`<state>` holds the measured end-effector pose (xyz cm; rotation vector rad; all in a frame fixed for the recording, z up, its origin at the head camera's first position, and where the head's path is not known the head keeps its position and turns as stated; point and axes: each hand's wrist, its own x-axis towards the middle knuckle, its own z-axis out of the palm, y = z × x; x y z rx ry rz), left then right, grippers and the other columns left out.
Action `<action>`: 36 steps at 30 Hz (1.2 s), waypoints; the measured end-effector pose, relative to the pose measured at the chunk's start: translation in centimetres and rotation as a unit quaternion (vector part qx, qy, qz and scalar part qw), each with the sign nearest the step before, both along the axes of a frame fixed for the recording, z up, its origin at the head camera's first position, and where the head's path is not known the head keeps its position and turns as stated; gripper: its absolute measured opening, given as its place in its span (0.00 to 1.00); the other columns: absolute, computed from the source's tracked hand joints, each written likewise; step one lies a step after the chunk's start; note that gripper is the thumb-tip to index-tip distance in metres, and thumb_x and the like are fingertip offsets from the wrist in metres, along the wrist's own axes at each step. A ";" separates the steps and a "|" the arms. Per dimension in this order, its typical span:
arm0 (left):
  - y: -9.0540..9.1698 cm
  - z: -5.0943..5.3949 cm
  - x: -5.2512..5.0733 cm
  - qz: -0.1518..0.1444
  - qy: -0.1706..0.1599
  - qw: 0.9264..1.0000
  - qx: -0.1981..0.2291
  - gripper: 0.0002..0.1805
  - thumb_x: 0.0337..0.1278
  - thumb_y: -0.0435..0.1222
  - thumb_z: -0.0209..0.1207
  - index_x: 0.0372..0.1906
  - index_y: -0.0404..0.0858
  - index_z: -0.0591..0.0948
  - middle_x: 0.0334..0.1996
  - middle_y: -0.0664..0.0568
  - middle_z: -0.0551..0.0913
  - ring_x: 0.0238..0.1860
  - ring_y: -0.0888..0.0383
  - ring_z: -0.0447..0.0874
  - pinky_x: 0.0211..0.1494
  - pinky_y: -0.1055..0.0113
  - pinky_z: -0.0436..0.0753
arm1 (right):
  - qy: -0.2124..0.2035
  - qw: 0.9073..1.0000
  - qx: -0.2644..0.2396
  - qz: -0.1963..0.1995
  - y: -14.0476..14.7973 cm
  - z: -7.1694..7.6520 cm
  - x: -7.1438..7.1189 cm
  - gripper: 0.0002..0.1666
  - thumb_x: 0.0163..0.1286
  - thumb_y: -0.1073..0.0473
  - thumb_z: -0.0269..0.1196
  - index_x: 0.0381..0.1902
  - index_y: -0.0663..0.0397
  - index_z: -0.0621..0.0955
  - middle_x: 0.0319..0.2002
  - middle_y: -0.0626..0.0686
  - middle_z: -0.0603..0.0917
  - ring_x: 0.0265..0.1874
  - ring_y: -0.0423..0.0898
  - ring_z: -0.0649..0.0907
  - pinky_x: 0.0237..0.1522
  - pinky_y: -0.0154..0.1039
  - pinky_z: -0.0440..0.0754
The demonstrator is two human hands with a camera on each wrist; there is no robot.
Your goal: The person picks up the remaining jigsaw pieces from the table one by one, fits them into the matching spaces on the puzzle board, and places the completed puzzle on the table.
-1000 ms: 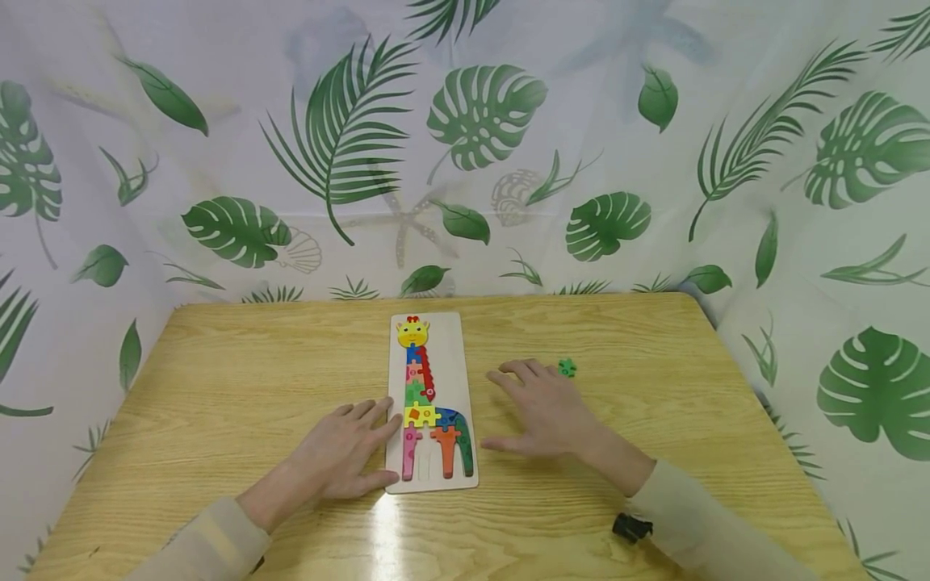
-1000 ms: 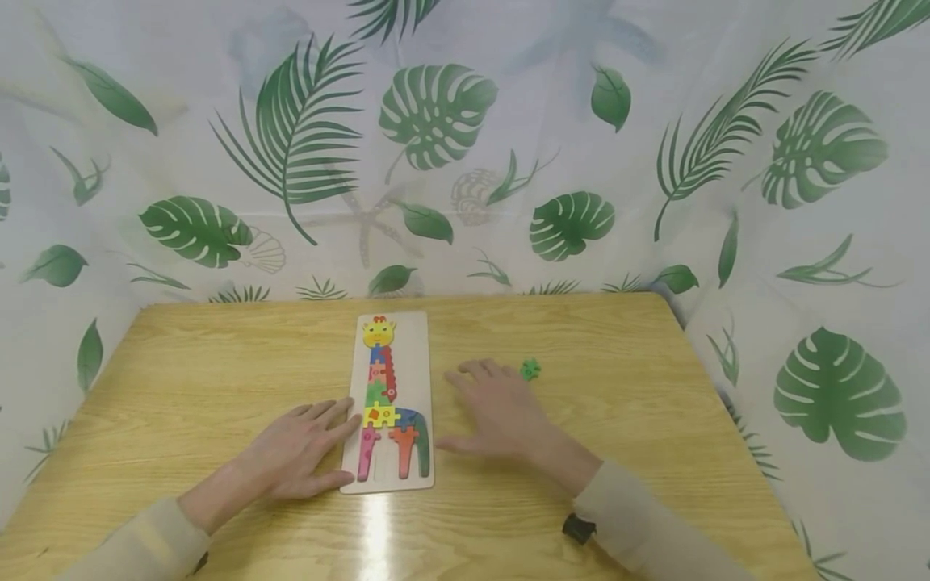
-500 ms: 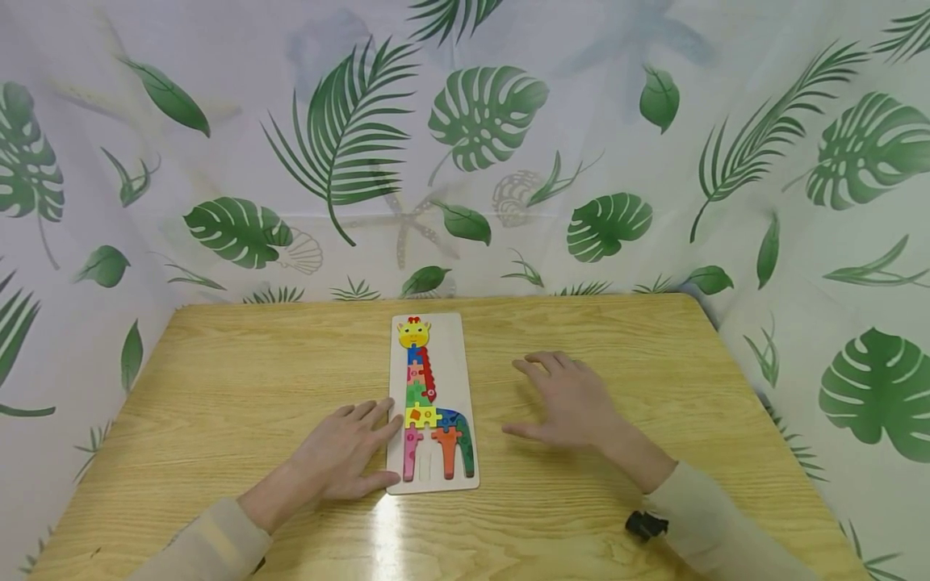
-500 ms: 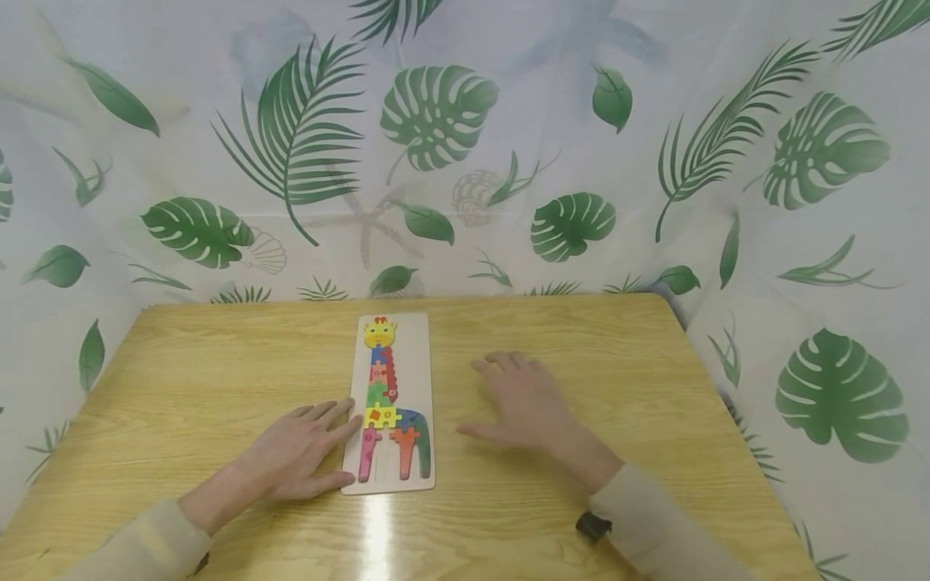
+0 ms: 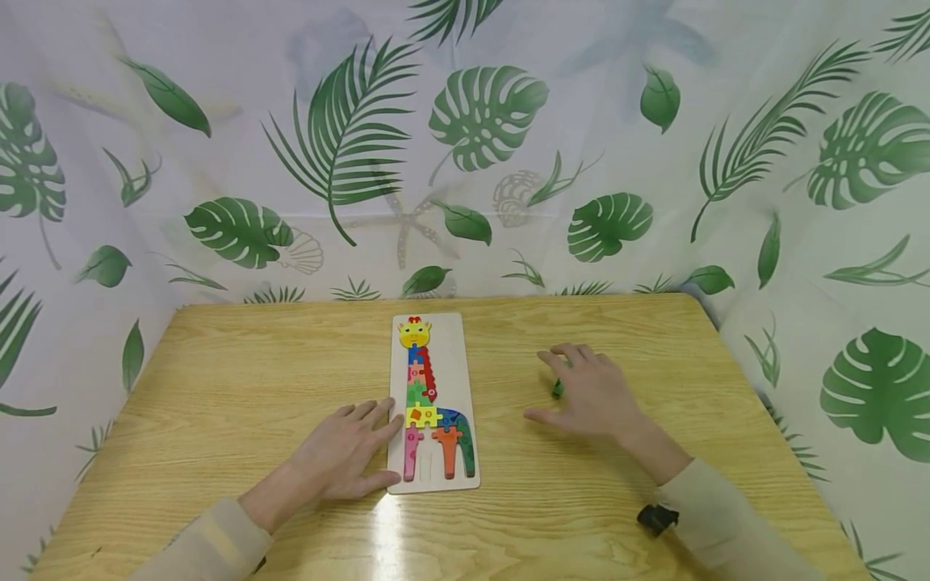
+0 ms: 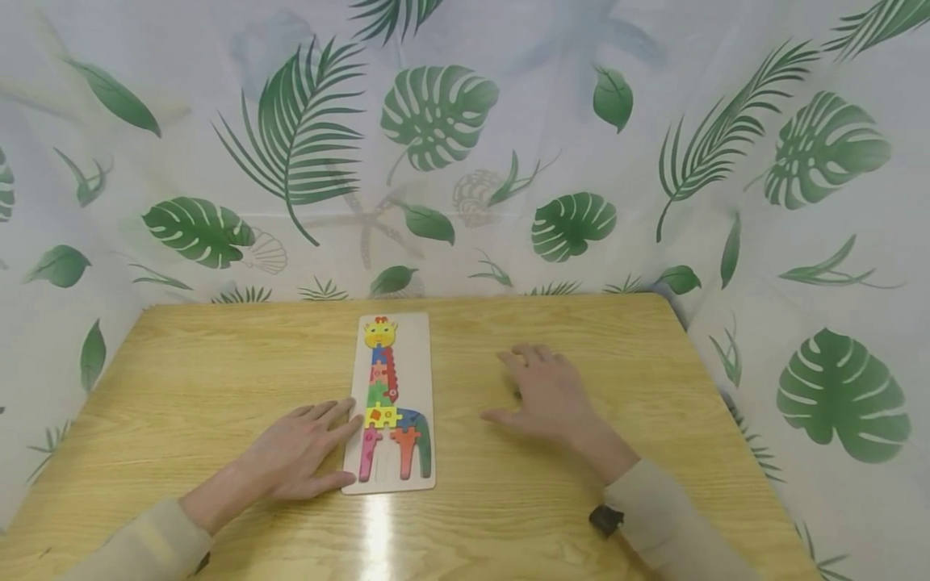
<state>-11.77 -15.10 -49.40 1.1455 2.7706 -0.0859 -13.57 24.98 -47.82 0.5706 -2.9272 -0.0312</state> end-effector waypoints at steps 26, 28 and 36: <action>0.0 0.0 0.0 0.004 -0.004 1.000 0.003 0.45 0.68 0.70 0.51 0.79 0.45 0.71 0.80 0.40 0.68 0.76 0.40 0.74 0.77 0.45 0.78 | -0.038 0.999 0.017 -0.013 3.6 -1.6 -1.7 0.55 0.63 0.18 0.61 0.72 0.52 0.77 0.66 0.61 0.81 0.65 0.63 0.80 0.60 0.65 0.84; 0.0 0.0 0.0 0.004 -0.005 1.000 0.005 0.45 0.68 0.70 0.52 0.79 0.44 0.71 0.80 0.40 0.68 0.76 0.39 0.74 0.76 0.45 0.78 | -0.042 0.999 0.016 -0.016 3.8 -1.8 -1.8 0.55 0.63 0.18 0.62 0.72 0.52 0.77 0.65 0.61 0.81 0.65 0.63 0.80 0.61 0.65 0.84; 0.0 0.0 0.0 -0.007 0.006 1.000 0.004 0.45 0.69 0.69 0.52 0.79 0.43 0.71 0.79 0.40 0.69 0.75 0.40 0.75 0.75 0.45 0.79 | -0.070 0.997 0.022 -0.022 4.3 -1.8 -2.2 0.55 0.64 0.18 0.60 0.73 0.52 0.76 0.65 0.62 0.81 0.65 0.64 0.80 0.61 0.65 0.83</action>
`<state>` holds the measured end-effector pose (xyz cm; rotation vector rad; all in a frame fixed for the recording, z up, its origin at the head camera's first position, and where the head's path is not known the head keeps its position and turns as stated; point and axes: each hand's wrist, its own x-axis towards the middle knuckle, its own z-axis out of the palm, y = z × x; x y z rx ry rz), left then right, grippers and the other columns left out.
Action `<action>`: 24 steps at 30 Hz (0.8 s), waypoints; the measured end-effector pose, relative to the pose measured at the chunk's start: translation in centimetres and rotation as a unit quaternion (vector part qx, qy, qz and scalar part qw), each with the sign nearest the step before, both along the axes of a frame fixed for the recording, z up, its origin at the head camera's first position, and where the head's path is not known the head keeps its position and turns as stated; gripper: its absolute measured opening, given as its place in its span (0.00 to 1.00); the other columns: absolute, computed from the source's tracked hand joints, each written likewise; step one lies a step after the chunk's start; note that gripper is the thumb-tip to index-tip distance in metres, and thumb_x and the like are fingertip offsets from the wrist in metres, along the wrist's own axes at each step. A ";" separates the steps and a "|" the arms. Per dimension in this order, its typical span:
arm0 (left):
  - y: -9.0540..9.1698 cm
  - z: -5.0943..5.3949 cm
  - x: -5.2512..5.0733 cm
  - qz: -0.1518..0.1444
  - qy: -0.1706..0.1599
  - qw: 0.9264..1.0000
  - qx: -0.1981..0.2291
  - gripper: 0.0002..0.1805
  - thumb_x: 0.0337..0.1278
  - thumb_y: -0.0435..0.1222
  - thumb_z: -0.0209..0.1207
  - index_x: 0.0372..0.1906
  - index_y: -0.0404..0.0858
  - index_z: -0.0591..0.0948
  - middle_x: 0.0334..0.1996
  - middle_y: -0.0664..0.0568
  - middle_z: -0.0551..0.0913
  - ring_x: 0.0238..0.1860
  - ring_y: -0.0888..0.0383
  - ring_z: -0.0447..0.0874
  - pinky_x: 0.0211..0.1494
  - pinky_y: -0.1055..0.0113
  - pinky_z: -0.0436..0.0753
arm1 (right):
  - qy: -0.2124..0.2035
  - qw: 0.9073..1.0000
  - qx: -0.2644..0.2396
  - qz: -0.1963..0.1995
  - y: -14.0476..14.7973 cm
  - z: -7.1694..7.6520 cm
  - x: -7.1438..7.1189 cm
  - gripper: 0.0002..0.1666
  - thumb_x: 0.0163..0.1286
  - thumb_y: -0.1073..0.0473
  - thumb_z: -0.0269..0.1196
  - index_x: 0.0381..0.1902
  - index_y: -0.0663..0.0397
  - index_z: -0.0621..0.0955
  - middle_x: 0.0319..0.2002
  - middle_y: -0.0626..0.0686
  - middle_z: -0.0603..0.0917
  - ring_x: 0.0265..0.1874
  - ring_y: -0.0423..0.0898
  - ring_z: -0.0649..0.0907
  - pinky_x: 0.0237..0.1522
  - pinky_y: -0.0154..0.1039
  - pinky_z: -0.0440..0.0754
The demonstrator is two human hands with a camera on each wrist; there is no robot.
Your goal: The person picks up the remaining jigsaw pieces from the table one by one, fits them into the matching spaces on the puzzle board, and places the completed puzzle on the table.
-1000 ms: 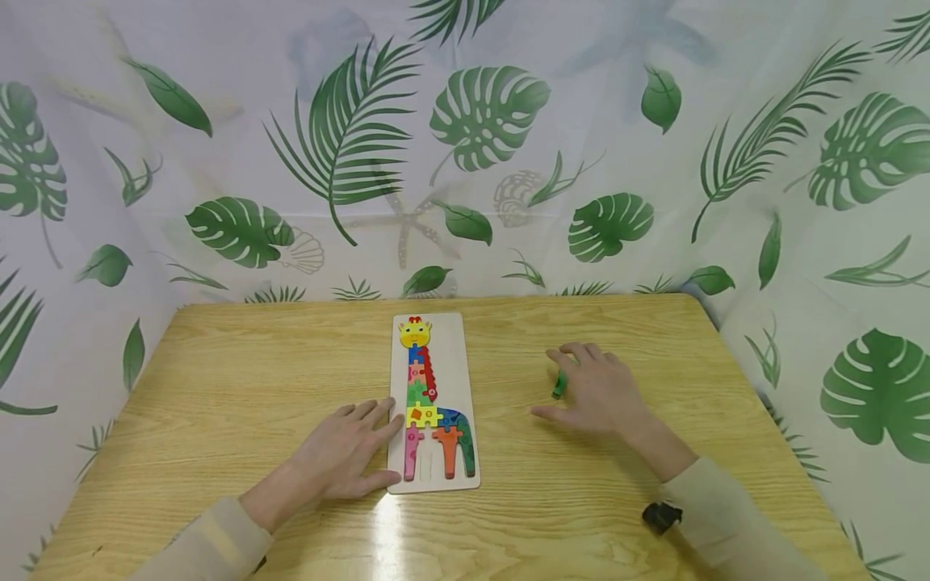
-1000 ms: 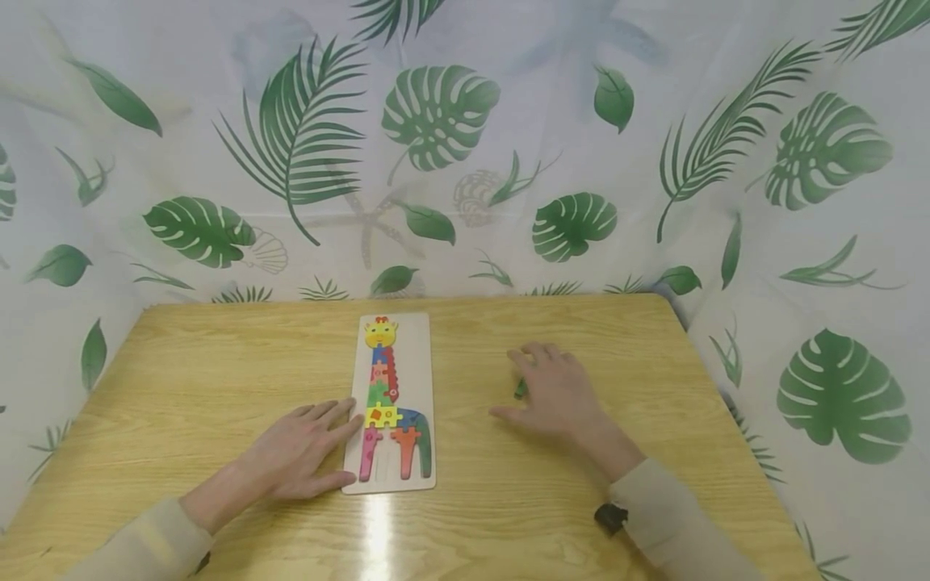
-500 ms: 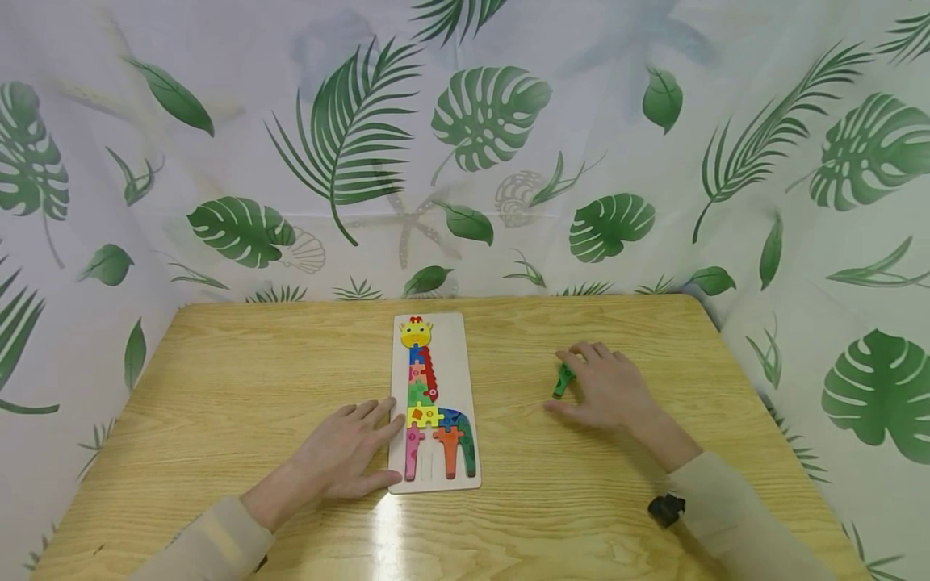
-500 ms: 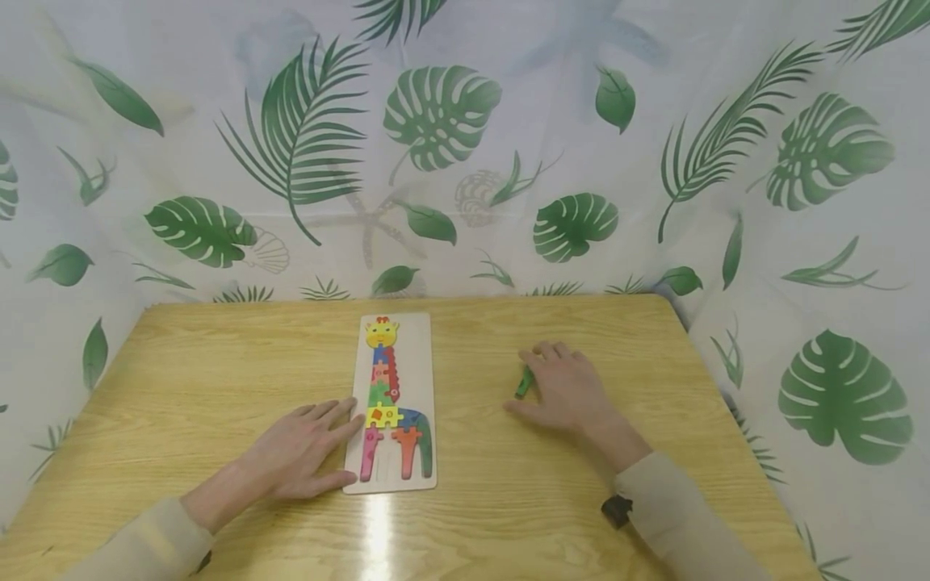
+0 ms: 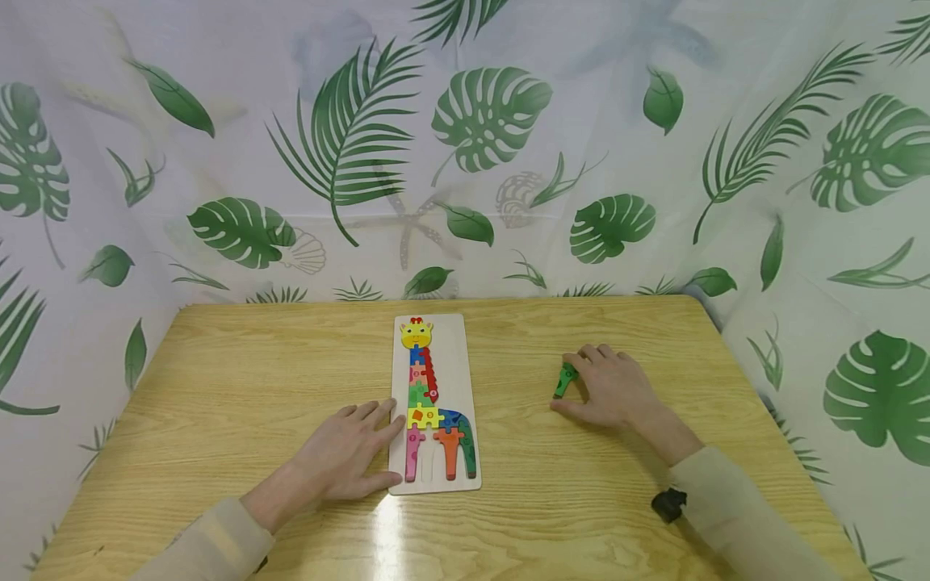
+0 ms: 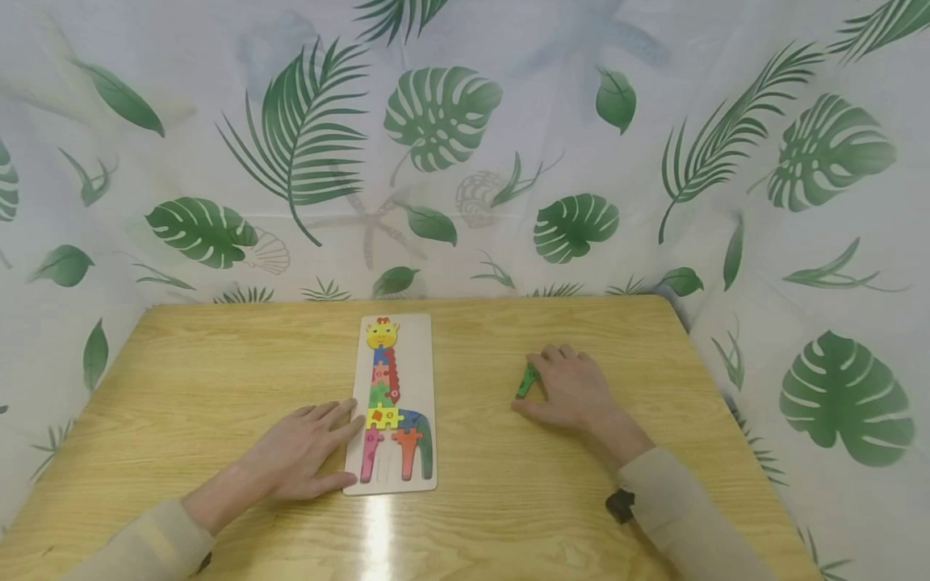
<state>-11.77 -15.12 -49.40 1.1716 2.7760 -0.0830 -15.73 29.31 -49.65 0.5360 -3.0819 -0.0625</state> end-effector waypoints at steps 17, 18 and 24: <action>0.0 0.1 0.0 0.002 -0.007 1.000 -0.004 0.46 0.69 0.69 0.51 0.79 0.44 0.70 0.80 0.40 0.68 0.75 0.40 0.74 0.76 0.46 0.78 | 0.015 0.999 0.026 0.030 0.1 -0.1 -0.5 0.49 0.66 0.21 0.61 0.68 0.52 0.80 0.57 0.60 0.84 0.57 0.60 0.83 0.54 0.60 0.87; 0.0 0.1 0.0 0.002 -0.006 1.000 -0.004 0.46 0.69 0.69 0.51 0.79 0.44 0.70 0.80 0.40 0.68 0.75 0.40 0.74 0.76 0.46 0.78 | 0.017 0.999 0.026 0.031 0.1 -0.1 -0.5 0.49 0.66 0.21 0.61 0.68 0.52 0.80 0.56 0.60 0.84 0.56 0.59 0.83 0.53 0.59 0.87; 0.0 0.2 0.0 0.000 -0.002 1.000 -0.006 0.46 0.69 0.69 0.51 0.79 0.44 0.70 0.80 0.40 0.69 0.75 0.40 0.75 0.76 0.46 0.79 | 0.019 0.999 0.026 0.035 0.0 -0.1 -0.7 0.47 0.66 0.22 0.62 0.67 0.51 0.81 0.55 0.59 0.84 0.54 0.58 0.84 0.53 0.59 0.88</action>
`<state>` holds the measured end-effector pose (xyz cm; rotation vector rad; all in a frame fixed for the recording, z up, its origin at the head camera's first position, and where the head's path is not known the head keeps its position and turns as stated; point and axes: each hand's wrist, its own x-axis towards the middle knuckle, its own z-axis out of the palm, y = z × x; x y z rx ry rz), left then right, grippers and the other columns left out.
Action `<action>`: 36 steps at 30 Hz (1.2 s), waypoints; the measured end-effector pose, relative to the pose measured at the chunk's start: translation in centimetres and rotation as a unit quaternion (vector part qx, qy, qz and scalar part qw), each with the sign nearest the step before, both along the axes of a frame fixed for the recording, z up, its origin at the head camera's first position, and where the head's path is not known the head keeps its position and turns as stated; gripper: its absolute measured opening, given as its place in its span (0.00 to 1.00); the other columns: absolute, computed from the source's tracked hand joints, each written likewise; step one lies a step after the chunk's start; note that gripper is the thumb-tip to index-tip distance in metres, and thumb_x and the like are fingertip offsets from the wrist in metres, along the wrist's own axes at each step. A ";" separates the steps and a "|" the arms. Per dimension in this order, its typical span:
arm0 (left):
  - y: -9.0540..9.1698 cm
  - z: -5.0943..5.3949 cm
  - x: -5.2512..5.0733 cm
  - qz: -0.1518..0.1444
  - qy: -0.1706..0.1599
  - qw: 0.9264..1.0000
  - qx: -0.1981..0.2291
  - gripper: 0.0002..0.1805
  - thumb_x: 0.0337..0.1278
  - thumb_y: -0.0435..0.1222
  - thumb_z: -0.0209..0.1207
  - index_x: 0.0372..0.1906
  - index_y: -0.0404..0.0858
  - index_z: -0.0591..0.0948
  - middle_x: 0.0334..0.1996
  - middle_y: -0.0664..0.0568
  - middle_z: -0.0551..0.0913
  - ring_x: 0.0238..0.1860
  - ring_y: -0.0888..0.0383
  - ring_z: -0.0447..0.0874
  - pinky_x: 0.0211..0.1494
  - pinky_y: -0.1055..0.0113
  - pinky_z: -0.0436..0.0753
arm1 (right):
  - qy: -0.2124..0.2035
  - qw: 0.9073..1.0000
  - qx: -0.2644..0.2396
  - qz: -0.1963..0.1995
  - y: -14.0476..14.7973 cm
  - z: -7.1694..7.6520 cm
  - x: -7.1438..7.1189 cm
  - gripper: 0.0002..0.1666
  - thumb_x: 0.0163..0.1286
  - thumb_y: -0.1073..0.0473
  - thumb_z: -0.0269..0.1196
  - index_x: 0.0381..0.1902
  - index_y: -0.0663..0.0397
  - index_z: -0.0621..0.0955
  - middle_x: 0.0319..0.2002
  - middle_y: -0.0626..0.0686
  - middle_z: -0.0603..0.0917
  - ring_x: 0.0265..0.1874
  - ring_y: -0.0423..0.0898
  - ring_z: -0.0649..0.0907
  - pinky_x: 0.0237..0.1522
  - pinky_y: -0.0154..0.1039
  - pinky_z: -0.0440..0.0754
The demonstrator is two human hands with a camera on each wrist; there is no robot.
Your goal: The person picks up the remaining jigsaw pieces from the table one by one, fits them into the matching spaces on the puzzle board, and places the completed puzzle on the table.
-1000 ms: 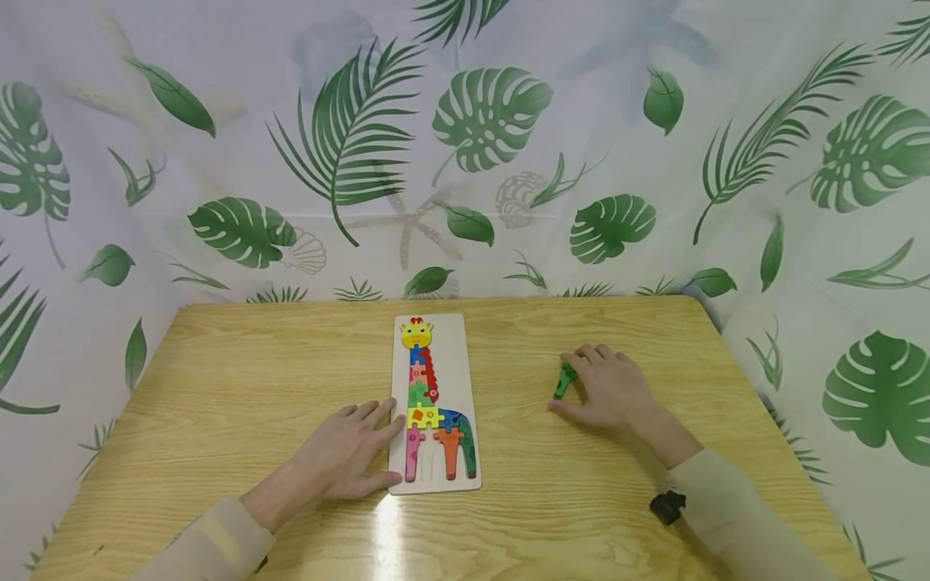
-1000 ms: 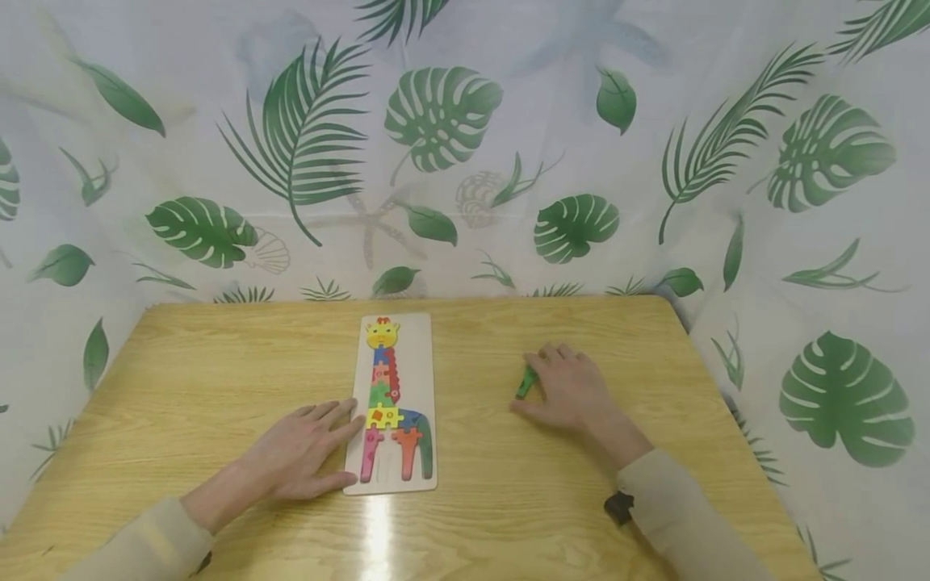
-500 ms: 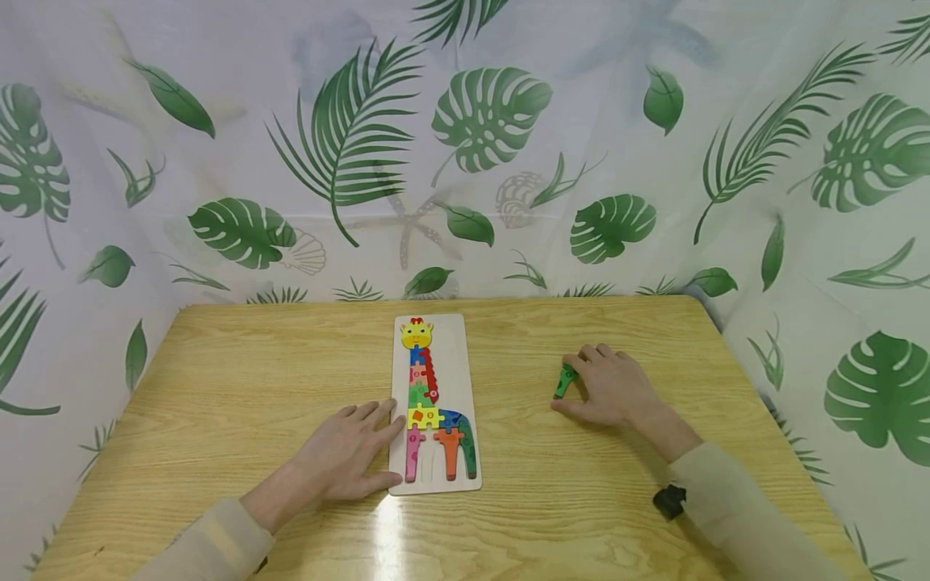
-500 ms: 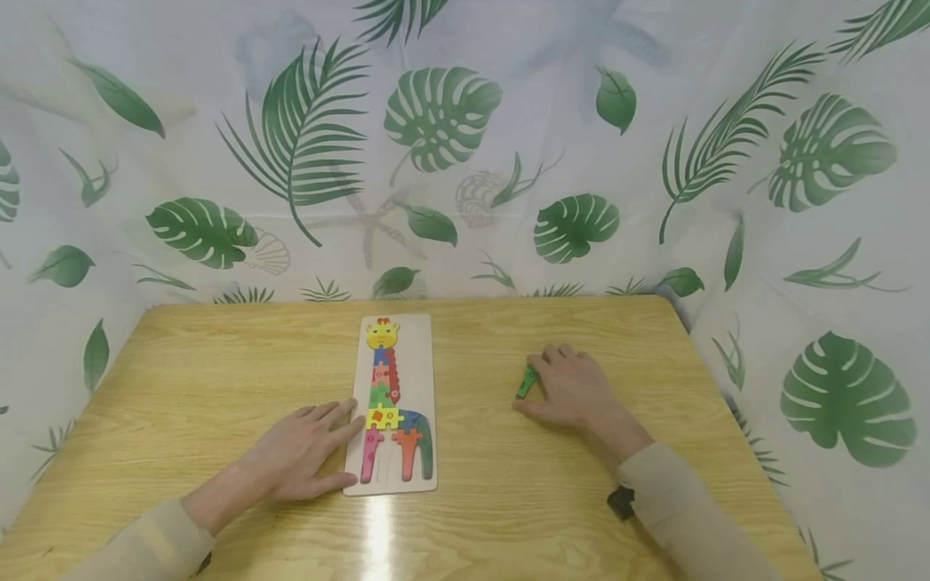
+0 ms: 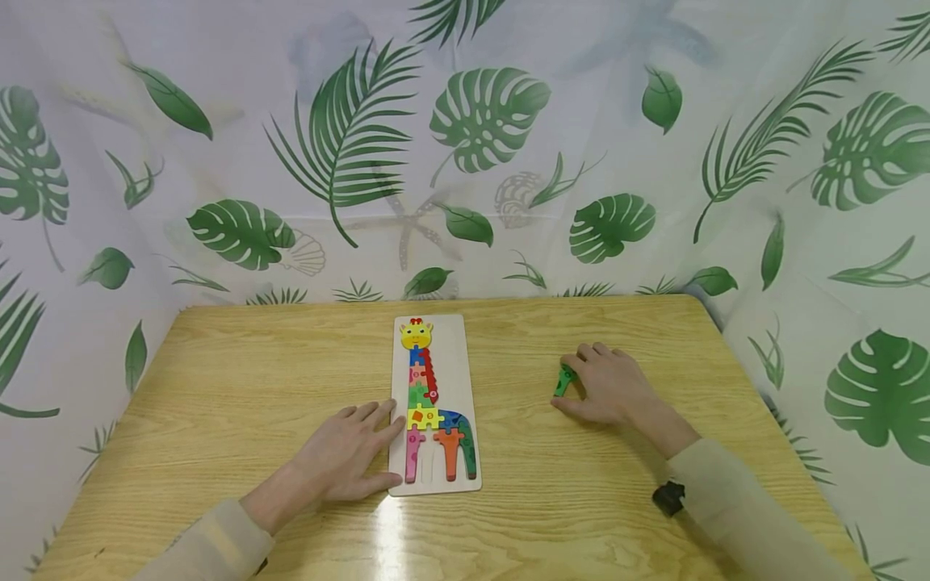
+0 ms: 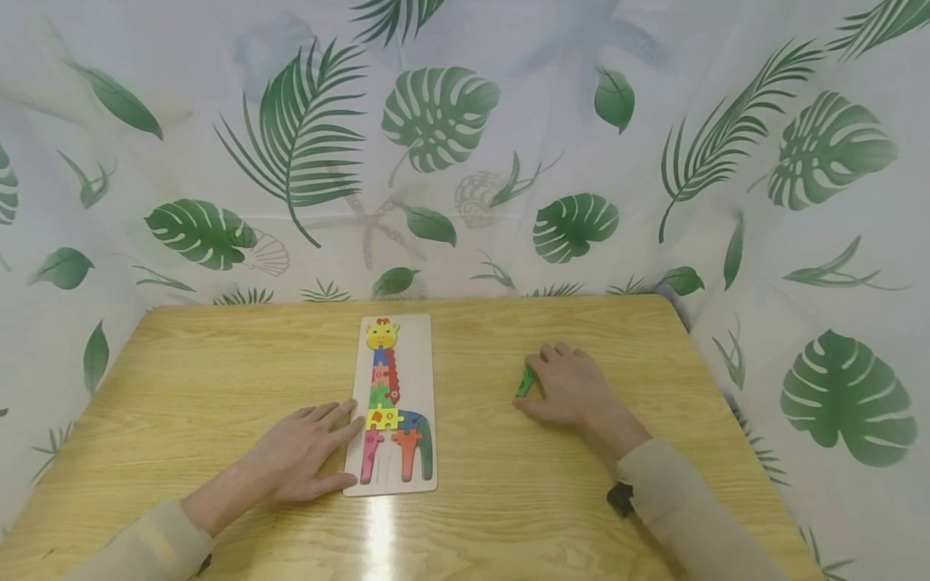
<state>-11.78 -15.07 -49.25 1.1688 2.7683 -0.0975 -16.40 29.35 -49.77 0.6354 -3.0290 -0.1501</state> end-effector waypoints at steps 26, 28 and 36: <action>-0.1 -0.1 0.0 -0.001 0.000 1.000 -0.001 0.46 0.69 0.70 0.51 0.79 0.44 0.70 0.80 0.40 0.68 0.75 0.40 0.74 0.76 0.46 0.79 | 0.005 1.000 -0.014 -0.004 -0.5 -0.1 -0.5 0.46 0.63 0.21 0.64 0.63 0.50 0.83 0.52 0.56 0.84 0.50 0.55 0.83 0.48 0.55 0.89; 0.0 0.0 0.0 0.000 -0.002 1.000 -0.001 0.46 0.69 0.70 0.51 0.79 0.44 0.70 0.80 0.40 0.68 0.76 0.40 0.74 0.76 0.45 0.79 | 0.004 1.000 -0.017 -0.003 -0.6 0.0 -0.4 0.47 0.62 0.20 0.64 0.63 0.50 0.83 0.53 0.56 0.84 0.50 0.55 0.83 0.48 0.55 0.89; 0.0 0.2 0.1 0.003 -0.003 1.000 -0.005 0.46 0.69 0.70 0.51 0.79 0.44 0.71 0.80 0.40 0.68 0.75 0.40 0.74 0.76 0.45 0.79 | -0.008 1.000 -0.028 0.002 -1.4 0.6 0.0 0.47 0.64 0.22 0.63 0.65 0.50 0.82 0.55 0.57 0.84 0.54 0.56 0.83 0.54 0.57 0.87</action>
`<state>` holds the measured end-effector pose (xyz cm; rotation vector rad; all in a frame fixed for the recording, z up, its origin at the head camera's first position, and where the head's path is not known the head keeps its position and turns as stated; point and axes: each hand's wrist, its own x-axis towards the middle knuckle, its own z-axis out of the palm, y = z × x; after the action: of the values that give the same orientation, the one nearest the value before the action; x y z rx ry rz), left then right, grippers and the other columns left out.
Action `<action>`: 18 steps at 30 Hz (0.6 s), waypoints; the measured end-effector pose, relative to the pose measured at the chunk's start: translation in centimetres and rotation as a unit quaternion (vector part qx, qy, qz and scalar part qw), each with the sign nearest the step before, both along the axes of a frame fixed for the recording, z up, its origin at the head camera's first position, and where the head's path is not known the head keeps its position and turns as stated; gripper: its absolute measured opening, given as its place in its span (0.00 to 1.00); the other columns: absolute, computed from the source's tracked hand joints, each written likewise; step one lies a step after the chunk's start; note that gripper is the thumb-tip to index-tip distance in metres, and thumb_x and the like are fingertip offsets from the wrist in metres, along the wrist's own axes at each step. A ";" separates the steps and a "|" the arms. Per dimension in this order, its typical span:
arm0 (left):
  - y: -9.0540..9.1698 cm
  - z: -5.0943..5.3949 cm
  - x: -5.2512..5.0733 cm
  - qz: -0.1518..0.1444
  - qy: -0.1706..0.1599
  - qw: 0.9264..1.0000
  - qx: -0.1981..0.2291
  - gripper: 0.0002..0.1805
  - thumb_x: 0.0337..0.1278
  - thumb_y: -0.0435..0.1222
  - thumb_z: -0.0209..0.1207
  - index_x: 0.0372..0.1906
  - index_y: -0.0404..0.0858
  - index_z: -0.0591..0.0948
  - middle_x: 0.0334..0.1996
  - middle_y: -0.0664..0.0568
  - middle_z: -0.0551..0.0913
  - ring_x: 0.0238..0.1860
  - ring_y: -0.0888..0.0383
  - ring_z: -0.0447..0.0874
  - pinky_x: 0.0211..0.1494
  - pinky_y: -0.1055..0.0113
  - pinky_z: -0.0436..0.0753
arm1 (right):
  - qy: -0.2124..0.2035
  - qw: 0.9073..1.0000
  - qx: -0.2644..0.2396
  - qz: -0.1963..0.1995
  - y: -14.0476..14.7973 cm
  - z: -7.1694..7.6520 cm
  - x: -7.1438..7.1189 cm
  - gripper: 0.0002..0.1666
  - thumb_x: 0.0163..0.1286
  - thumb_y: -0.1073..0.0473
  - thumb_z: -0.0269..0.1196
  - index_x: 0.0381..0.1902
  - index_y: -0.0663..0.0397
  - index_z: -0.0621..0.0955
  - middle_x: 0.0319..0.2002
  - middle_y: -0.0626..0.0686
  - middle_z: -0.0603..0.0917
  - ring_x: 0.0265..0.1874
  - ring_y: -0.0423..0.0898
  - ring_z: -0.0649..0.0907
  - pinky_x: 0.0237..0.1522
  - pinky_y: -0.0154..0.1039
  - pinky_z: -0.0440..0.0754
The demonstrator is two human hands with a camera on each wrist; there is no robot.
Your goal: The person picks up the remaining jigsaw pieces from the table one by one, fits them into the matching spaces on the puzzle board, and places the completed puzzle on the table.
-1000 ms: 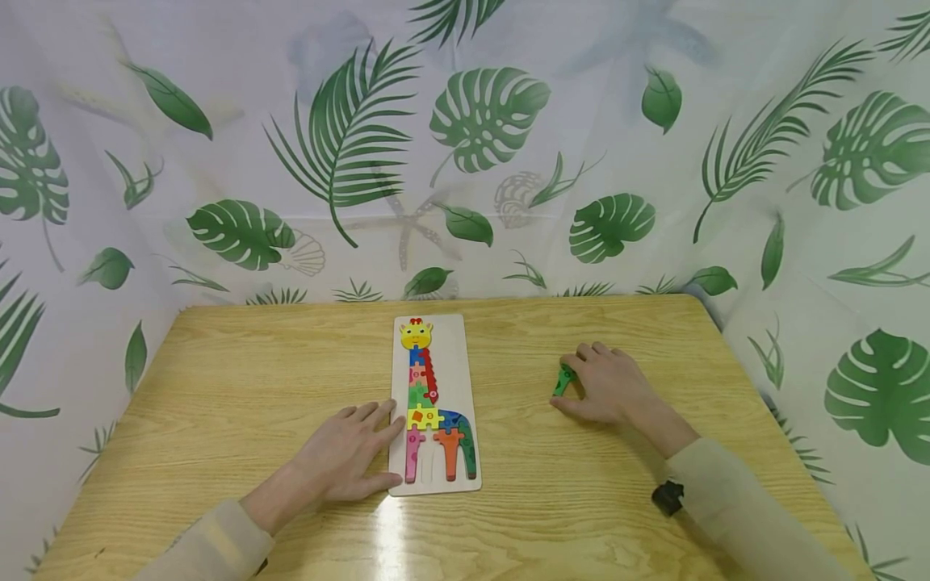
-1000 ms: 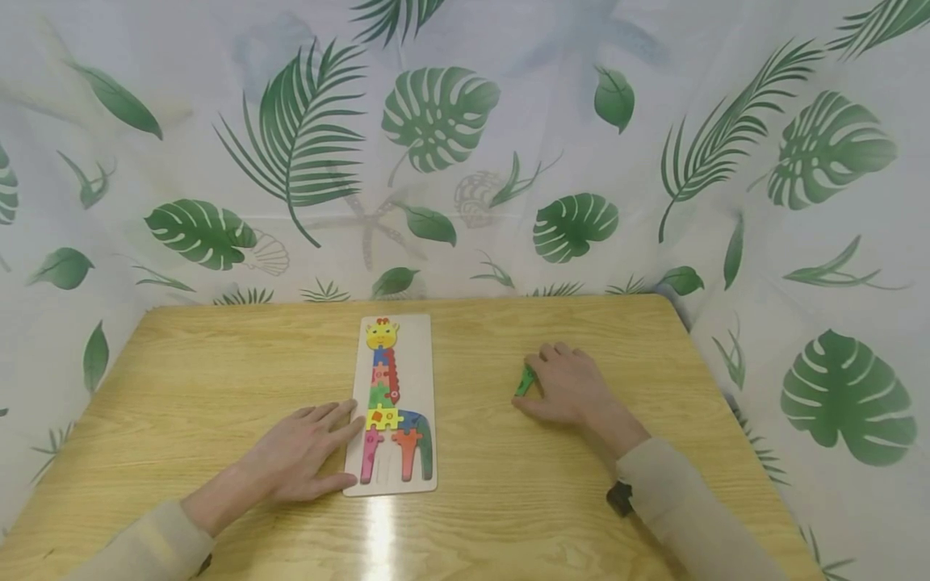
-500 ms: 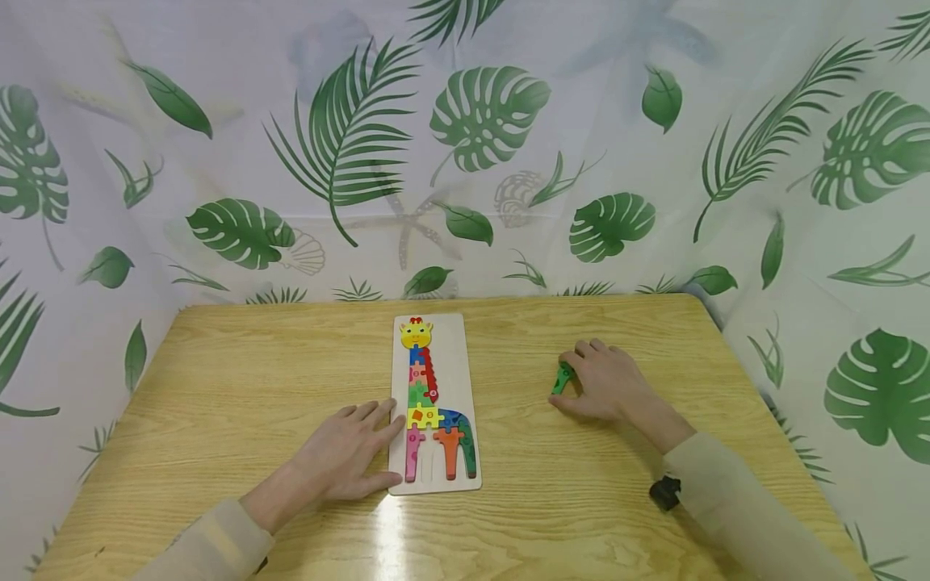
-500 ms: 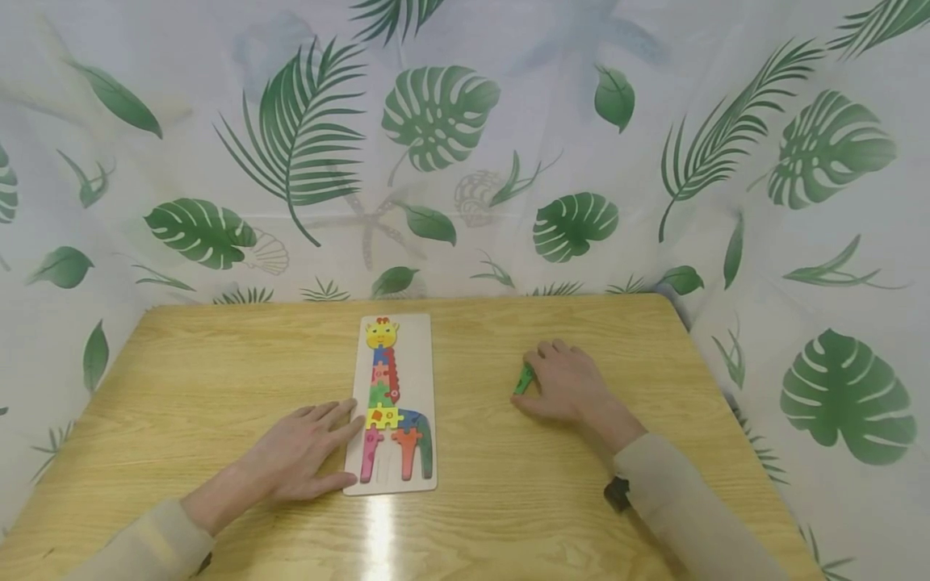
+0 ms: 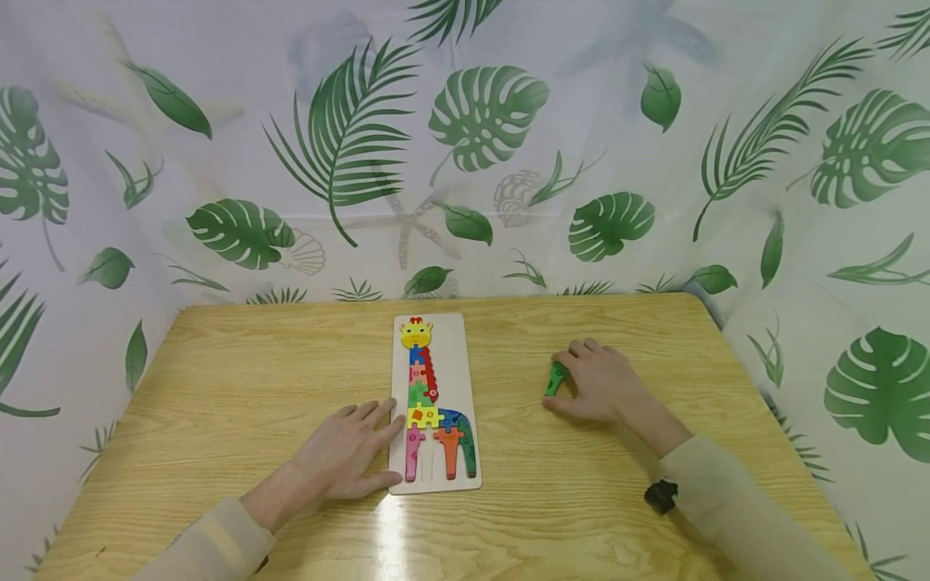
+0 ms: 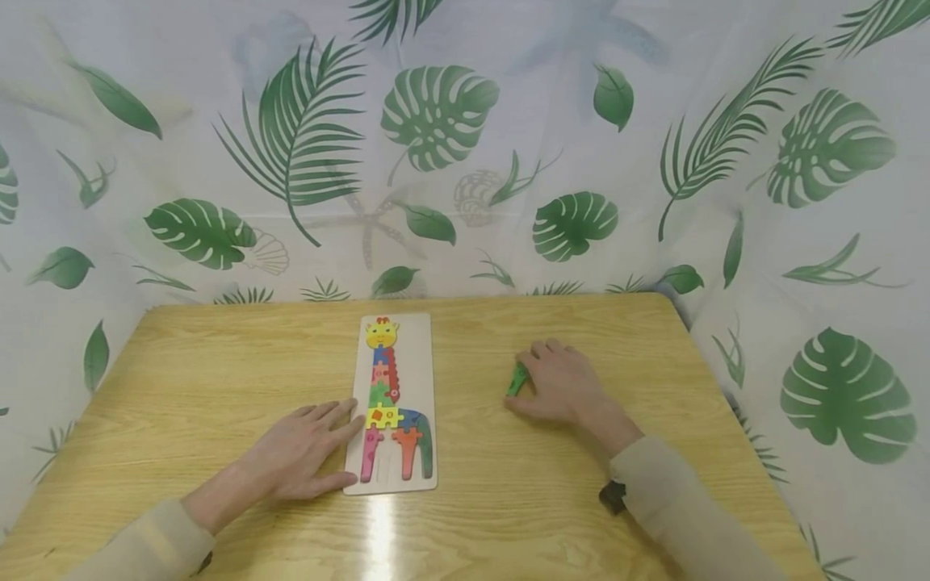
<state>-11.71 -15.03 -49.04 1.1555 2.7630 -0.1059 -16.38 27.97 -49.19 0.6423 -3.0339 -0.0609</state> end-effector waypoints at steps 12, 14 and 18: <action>0.0 -0.2 -0.1 0.002 -0.006 1.000 0.004 0.46 0.69 0.70 0.51 0.79 0.44 0.71 0.80 0.39 0.68 0.75 0.40 0.75 0.76 0.45 0.79 | 0.015 0.999 -0.019 0.022 -1.2 0.0 0.3 0.47 0.63 0.21 0.64 0.64 0.49 0.82 0.53 0.54 0.84 0.52 0.54 0.83 0.53 0.55 0.87; 0.0 -0.2 -0.1 0.000 -0.004 1.000 0.005 0.46 0.69 0.69 0.51 0.79 0.44 0.71 0.80 0.39 0.69 0.75 0.39 0.75 0.76 0.45 0.79 | 0.014 0.999 -0.022 0.023 -1.4 0.0 0.3 0.47 0.63 0.21 0.64 0.64 0.49 0.82 0.53 0.54 0.84 0.53 0.54 0.83 0.54 0.55 0.87; 0.0 -0.2 -0.1 -0.004 -0.001 1.000 0.006 0.45 0.69 0.69 0.52 0.79 0.43 0.71 0.79 0.39 0.69 0.75 0.40 0.75 0.75 0.45 0.79 | 0.018 0.999 -0.018 0.025 -1.9 -0.2 0.2 0.47 0.63 0.20 0.63 0.64 0.49 0.82 0.53 0.54 0.85 0.53 0.54 0.83 0.54 0.54 0.87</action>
<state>-11.83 -15.04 -49.24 1.1690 2.7611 -0.0877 -16.16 26.09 -49.42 0.7055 -2.9758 -0.0149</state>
